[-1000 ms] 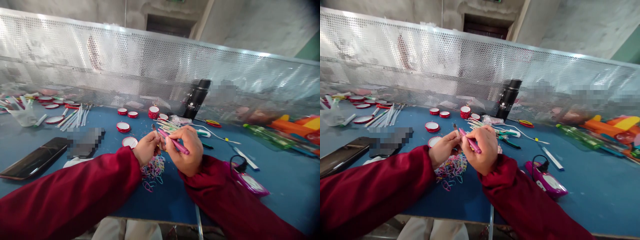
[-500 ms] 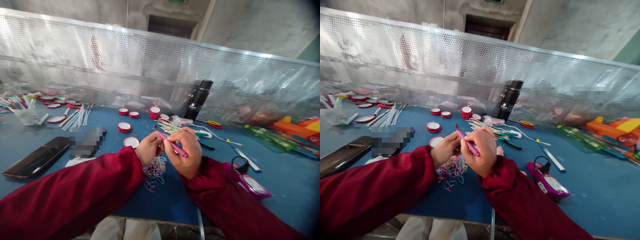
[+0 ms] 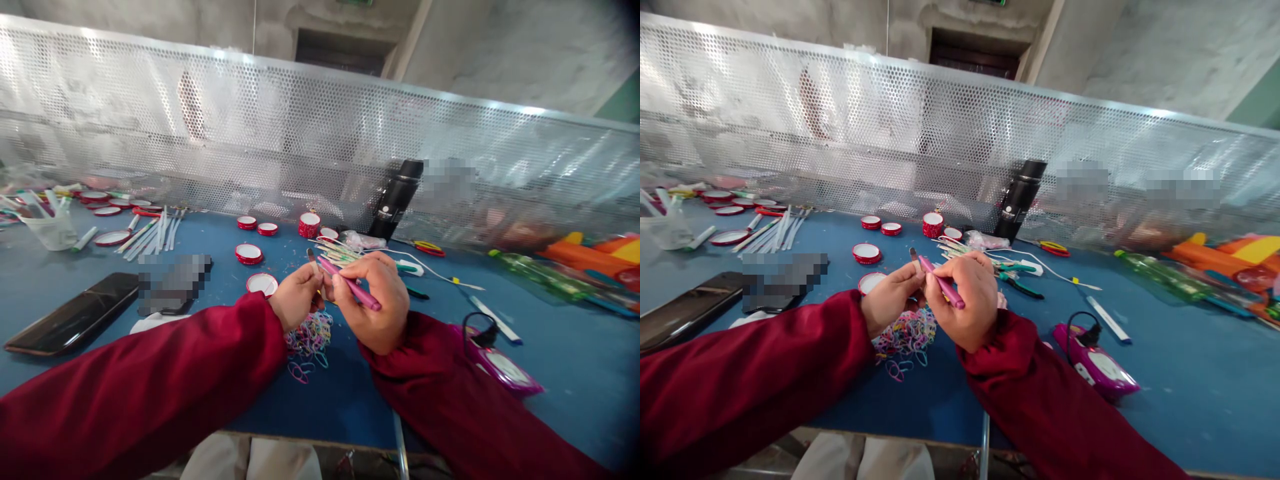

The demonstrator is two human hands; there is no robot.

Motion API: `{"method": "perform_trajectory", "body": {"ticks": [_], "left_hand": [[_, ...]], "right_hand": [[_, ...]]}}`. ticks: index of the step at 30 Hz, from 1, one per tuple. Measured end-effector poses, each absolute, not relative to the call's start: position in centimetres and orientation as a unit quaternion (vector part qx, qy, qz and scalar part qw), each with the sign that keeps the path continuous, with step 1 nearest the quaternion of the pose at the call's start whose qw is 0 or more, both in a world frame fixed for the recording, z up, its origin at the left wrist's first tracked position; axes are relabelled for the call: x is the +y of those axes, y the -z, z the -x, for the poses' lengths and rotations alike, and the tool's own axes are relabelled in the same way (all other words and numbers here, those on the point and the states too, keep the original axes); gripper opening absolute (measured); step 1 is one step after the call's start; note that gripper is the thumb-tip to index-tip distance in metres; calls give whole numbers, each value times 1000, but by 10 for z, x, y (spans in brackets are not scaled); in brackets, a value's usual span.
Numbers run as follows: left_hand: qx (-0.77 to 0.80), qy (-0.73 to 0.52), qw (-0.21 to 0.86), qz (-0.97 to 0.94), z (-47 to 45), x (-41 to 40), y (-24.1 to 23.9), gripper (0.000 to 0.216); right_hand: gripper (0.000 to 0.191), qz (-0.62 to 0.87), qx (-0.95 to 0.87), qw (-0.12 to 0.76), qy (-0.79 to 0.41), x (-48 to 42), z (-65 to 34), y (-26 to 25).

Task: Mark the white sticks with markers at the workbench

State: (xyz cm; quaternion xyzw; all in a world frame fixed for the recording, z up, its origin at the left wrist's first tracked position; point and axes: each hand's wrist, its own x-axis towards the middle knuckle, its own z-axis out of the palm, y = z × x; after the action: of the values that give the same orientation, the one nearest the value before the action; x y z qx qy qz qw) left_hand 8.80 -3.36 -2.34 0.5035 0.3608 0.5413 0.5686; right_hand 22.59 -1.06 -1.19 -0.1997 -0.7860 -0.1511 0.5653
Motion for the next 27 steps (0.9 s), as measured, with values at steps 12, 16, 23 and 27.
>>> {"method": "perform_trajectory", "body": {"ticks": [12, 16, 23, 27], "left_hand": [[385, -540, 573, -482, -89, -34, 22, 18], [398, -534, 568, -483, -89, -32, 24, 18], [400, -511, 554, -521, -89, -29, 29, 11], [395, -500, 557, -533, -88, -28, 31, 9]], "right_hand": [[19, 191, -806, 543, 136, -10, -226, 12], [19, 198, -809, 538, 129, -10, -225, 12], [15, 224, -807, 537, 105, -10, -225, 13], [14, 230, -807, 535, 94, -11, -224, 14]]}}
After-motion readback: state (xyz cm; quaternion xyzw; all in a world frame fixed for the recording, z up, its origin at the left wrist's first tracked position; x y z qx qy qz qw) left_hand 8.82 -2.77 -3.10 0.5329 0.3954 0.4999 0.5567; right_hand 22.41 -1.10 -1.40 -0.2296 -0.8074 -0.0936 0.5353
